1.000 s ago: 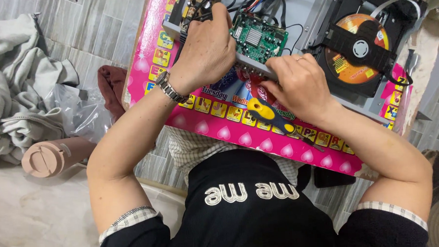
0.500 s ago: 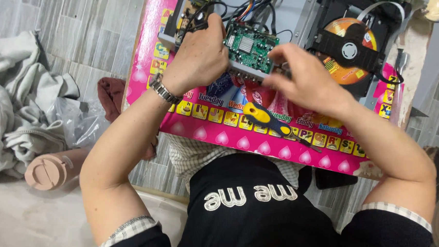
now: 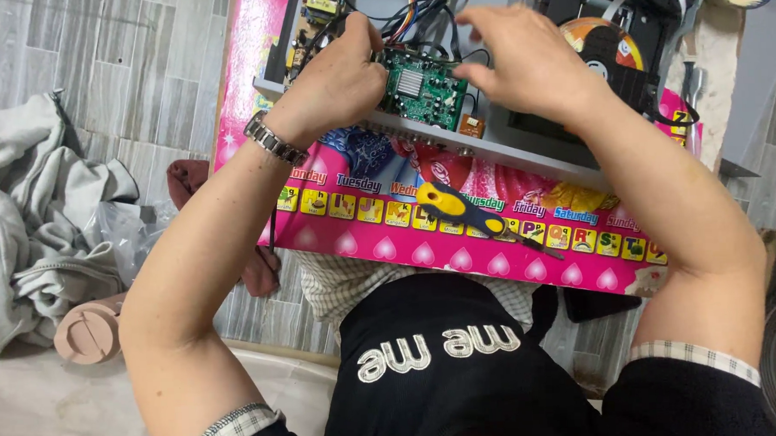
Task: Repairing a DVD player by unscrewing the main circuit board and cleaning it with a brush
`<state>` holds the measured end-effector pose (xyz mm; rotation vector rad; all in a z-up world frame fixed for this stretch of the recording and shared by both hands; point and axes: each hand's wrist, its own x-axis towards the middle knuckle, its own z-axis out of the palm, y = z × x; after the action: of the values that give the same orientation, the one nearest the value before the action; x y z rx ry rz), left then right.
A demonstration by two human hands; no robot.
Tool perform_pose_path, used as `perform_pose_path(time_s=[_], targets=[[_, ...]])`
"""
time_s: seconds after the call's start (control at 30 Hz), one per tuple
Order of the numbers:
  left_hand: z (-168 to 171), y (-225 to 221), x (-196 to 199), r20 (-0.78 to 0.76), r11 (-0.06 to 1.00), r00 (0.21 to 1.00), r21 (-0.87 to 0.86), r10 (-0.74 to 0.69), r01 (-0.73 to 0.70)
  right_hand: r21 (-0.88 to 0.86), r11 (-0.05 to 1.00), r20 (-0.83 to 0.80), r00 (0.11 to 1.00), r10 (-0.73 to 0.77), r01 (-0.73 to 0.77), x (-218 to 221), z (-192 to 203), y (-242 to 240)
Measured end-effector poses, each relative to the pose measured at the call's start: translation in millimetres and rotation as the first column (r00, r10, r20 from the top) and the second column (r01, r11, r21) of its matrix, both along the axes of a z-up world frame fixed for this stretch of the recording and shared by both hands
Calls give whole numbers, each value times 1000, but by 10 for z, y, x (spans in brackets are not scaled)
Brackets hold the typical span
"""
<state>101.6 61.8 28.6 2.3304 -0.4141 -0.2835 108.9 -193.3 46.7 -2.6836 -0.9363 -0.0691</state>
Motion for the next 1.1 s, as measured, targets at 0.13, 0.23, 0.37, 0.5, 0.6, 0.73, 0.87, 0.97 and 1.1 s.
perform_pose_path(time_s=[0.13, 0.23, 0.37, 0.5, 0.6, 0.73, 0.87, 0.97, 1.1], targets=[[50, -8, -1, -49, 1000, 999, -27, 13, -15, -124, 991, -136, 988, -71, 54, 70, -86, 8], [93, -4, -1, -85, 997, 996, -66, 32, -38, -186, 980, -63, 995, -80, 67, 63, -113, 24], [119, 9, -14, -135, 990, 989, -125, 53, -70, -53, 991, -232, 963, -136, 127, 17, -32, 83], [85, 2, -60, -55, 969, 991, -209, 124, -133, 64, 979, -265, 949, -170, 193, -21, -46, 54], [124, -23, -116, 31, 988, 993, -111, 112, -108, 114, 977, -215, 965, -153, 180, -69, -32, 62], [76, -54, -146, 104, 999, 994, 34, 16, -20, 153, 977, -215, 970, -116, 151, -69, -47, 42], [53, -65, -134, 110, 998, 994, 57, -13, 7, 222, 961, -197, 973, -122, 165, -134, -35, 87], [106, -73, -119, 61, 999, 998, 13, 28, -29, 324, 933, -224, 971, -83, 155, -95, -133, 16], [81, -81, -99, 59, 998, 996, -16, 63, -62, 292, 954, -243, 970, 10, 63, -74, -73, -1]])
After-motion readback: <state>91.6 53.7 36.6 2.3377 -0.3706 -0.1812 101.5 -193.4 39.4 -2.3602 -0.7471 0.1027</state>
